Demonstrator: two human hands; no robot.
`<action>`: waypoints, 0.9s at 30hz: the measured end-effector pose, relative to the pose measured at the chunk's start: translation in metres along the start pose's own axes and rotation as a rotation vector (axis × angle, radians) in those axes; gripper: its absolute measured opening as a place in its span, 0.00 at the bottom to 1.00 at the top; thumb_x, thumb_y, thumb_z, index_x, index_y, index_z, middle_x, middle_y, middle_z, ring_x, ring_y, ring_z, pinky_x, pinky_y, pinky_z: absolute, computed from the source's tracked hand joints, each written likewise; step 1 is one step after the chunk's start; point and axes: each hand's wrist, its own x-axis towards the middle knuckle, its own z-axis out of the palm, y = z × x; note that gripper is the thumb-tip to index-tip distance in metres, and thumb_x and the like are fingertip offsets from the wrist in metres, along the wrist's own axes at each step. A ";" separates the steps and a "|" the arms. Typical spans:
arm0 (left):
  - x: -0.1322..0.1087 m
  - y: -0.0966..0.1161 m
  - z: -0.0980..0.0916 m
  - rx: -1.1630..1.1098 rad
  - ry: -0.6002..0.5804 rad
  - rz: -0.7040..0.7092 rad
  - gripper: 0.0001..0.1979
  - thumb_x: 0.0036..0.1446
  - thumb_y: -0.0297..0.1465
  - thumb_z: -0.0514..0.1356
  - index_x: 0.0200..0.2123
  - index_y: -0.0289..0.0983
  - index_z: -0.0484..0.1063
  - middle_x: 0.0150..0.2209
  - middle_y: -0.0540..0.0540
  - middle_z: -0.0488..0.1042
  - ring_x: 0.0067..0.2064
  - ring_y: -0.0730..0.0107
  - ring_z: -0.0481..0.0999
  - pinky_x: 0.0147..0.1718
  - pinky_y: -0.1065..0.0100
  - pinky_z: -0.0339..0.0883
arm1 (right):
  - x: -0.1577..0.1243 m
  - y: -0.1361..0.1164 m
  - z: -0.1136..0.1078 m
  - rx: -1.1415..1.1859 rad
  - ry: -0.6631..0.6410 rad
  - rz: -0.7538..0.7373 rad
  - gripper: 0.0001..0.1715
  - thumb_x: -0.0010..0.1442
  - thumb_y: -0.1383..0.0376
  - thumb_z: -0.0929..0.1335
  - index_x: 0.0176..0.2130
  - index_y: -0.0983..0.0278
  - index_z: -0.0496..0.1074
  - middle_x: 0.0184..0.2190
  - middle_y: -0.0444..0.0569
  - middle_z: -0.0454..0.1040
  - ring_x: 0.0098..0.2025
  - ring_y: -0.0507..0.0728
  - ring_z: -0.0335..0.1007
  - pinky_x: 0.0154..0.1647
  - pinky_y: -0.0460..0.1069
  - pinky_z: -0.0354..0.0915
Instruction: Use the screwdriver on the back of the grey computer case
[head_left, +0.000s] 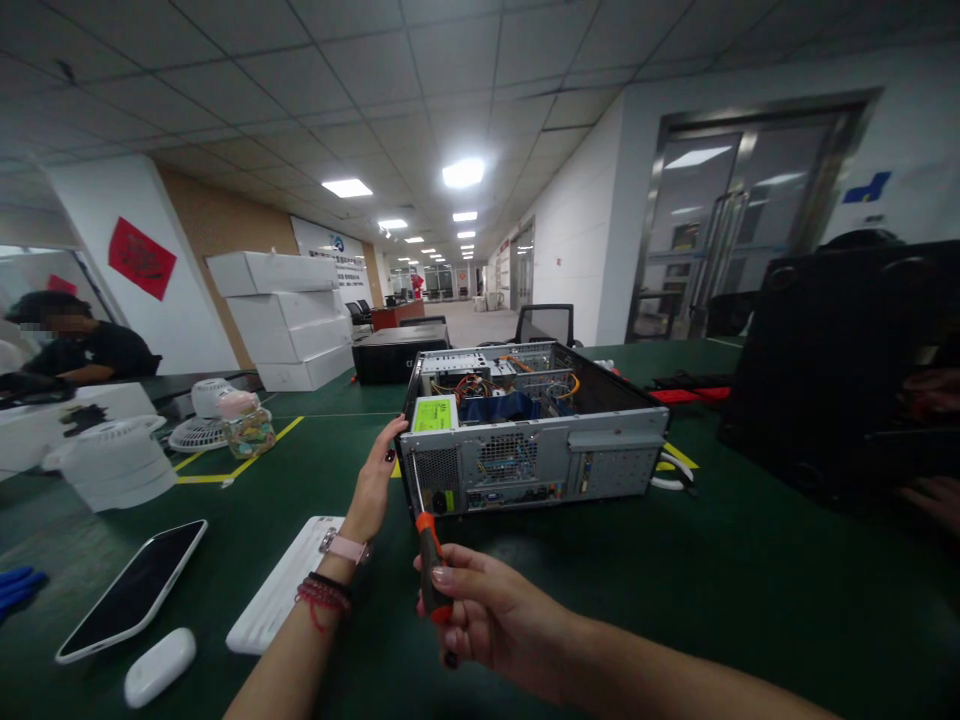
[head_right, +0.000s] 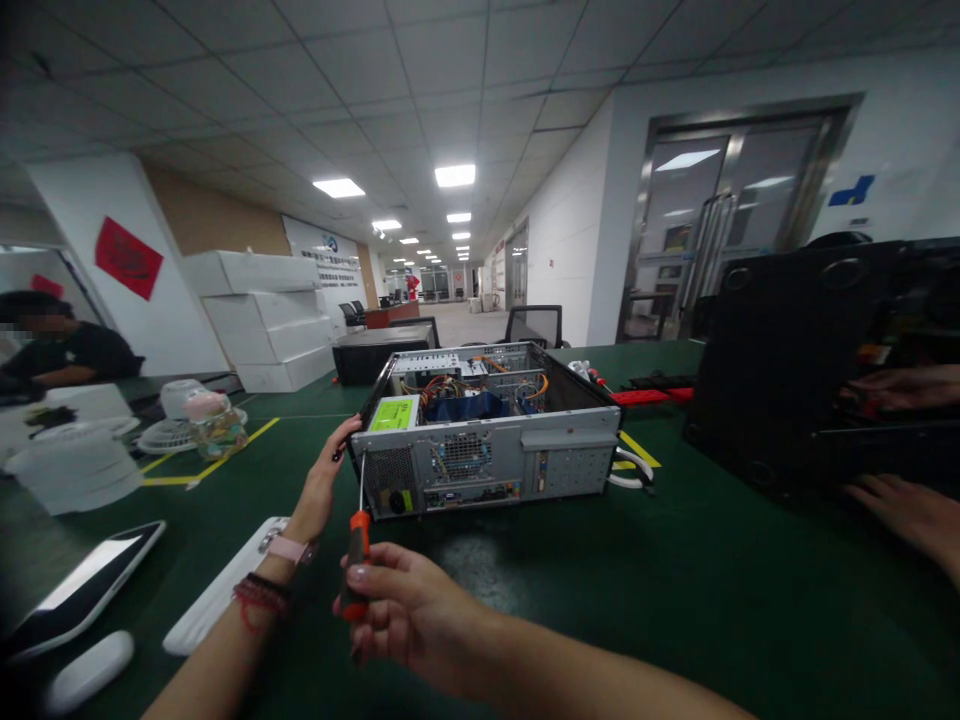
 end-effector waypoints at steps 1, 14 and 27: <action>0.000 0.000 0.000 -0.004 0.003 -0.002 0.22 0.62 0.40 0.43 0.56 0.40 0.61 0.62 0.45 0.57 0.64 0.62 0.53 0.63 0.57 0.44 | 0.001 0.001 -0.001 0.007 -0.005 -0.008 0.24 0.44 0.60 0.74 0.39 0.65 0.65 0.27 0.43 0.72 0.20 0.45 0.62 0.27 0.45 0.58; 0.001 0.001 0.001 0.037 0.011 -0.007 0.22 0.62 0.39 0.44 0.56 0.39 0.60 0.62 0.44 0.57 0.64 0.63 0.53 0.63 0.59 0.46 | 0.008 0.011 -0.005 -0.016 0.028 -0.049 0.30 0.38 0.62 0.76 0.39 0.63 0.62 0.23 0.35 0.66 0.19 0.45 0.58 0.26 0.45 0.55; -0.001 0.003 0.002 0.014 0.012 -0.011 0.23 0.61 0.40 0.45 0.57 0.40 0.59 0.63 0.45 0.56 0.65 0.62 0.52 0.64 0.59 0.43 | 0.005 0.010 -0.007 0.008 -0.021 -0.083 0.27 0.43 0.60 0.73 0.41 0.63 0.63 0.30 0.41 0.69 0.26 0.48 0.65 0.29 0.46 0.58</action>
